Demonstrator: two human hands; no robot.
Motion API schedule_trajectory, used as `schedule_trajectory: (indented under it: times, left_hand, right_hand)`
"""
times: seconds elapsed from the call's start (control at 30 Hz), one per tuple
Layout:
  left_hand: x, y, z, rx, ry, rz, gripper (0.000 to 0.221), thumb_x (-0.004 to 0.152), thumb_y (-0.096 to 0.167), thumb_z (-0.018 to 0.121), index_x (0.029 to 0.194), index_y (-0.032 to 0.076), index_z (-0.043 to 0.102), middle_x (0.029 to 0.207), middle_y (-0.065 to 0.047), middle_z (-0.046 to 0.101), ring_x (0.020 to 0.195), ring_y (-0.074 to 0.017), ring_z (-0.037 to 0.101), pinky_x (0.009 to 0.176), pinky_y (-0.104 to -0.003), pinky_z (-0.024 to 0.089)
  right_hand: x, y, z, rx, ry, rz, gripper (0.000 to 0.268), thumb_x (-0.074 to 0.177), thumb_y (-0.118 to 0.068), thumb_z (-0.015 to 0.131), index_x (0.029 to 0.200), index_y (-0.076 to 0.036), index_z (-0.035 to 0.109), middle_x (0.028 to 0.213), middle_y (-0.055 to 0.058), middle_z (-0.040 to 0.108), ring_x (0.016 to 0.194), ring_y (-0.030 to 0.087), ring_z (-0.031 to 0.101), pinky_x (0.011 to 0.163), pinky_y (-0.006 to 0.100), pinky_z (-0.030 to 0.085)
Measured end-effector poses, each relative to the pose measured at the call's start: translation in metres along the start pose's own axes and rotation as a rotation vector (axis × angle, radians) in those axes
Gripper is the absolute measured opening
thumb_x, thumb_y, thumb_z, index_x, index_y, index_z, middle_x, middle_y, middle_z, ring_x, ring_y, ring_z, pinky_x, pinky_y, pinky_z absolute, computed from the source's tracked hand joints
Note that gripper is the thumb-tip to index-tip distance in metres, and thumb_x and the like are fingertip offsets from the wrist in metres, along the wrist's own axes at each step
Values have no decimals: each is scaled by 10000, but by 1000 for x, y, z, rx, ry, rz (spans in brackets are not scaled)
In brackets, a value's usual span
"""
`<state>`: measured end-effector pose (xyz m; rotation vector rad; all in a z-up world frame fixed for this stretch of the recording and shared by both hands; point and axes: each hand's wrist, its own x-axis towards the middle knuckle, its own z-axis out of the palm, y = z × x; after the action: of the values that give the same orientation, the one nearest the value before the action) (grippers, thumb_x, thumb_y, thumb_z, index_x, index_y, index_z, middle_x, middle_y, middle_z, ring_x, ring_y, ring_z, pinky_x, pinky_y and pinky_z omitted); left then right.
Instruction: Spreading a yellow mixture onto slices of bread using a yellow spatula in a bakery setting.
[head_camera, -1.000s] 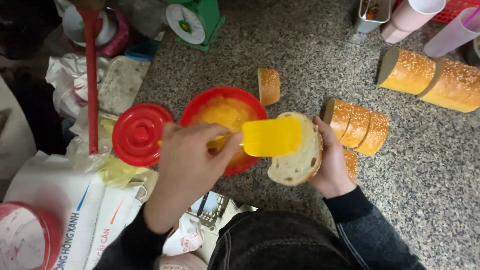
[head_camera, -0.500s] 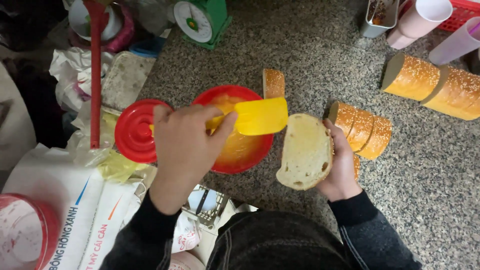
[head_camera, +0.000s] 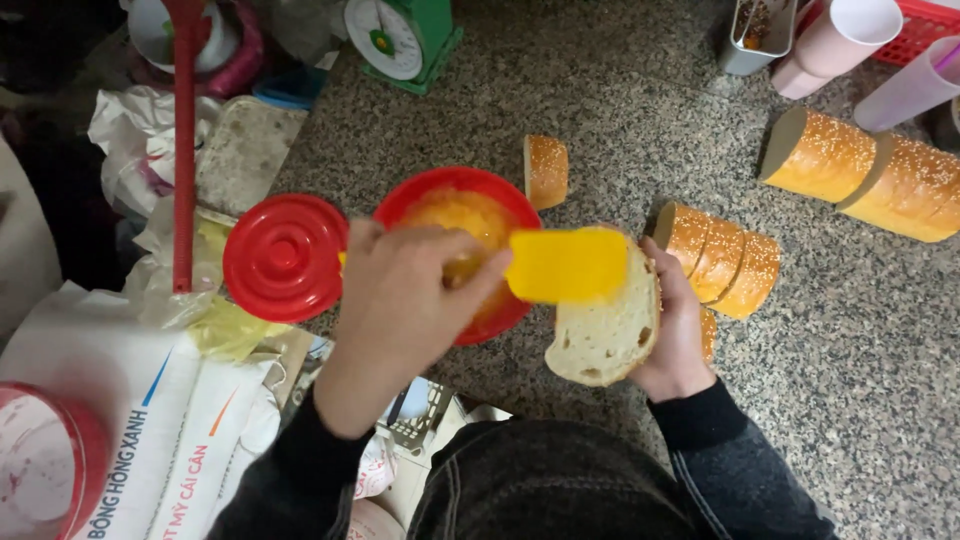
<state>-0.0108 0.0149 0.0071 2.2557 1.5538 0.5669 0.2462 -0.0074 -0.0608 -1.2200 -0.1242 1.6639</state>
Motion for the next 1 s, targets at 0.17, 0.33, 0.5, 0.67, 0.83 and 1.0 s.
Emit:
schedule_trajectory:
  times: [0.17,0.33,0.5,0.67,0.83,1.0]
  left_hand:
    - [5,-10,-9,146,9,-79,545,1064,678,595,1021,234,909,807,-70,849,745,-330,794,1002,-514,450]
    - [-8,-7,0,-66,-108,-98,668,1035,745,536,963,206,925,821,-104,878,761,-334,815,1069,-488,432]
    - [-9,-10,0,-19,55,-47,623,1043,734,562,997,228,921,873,-75,881,770,-309,807,1008,-508,414]
    - [-3,-18,19,119,188,32,555,1096,660,601,1012,197,897,885,-89,857,819,-347,815,948,-517,450]
    - [-10,-42,16,425,213,-100,395,1092,610,683,1009,278,880,815,2,820,806,-275,823,911,-479,476]
    - [-5,-17,34,579,-16,-167,254,1030,368,661,936,224,848,812,-18,807,832,-305,810,896,-476,407]
  right_hand:
    - [7,-1,-12,-40,81,-7,591,1013,-642,630,1379,-193,744,1219,115,757,1131,308,752,1077,507,606]
    - [-8,-9,3,-38,98,-40,556,1016,-618,625,1361,-197,739,1181,114,747,1132,292,757,1071,491,615]
    - [-21,-13,21,-68,101,4,598,1003,-668,601,1350,-206,753,1182,135,759,1126,320,760,1079,489,605]
    - [16,13,-22,-40,76,15,545,1025,-605,662,1365,-190,759,1249,113,772,1132,306,759,1077,482,603]
    - [10,3,-25,-77,126,-37,539,1033,-602,632,1362,-190,748,1235,101,765,1100,274,755,1067,472,627]
    - [17,6,-40,-98,228,-14,758,1006,-681,573,1529,-143,677,1441,150,728,1328,362,722,1236,579,535]
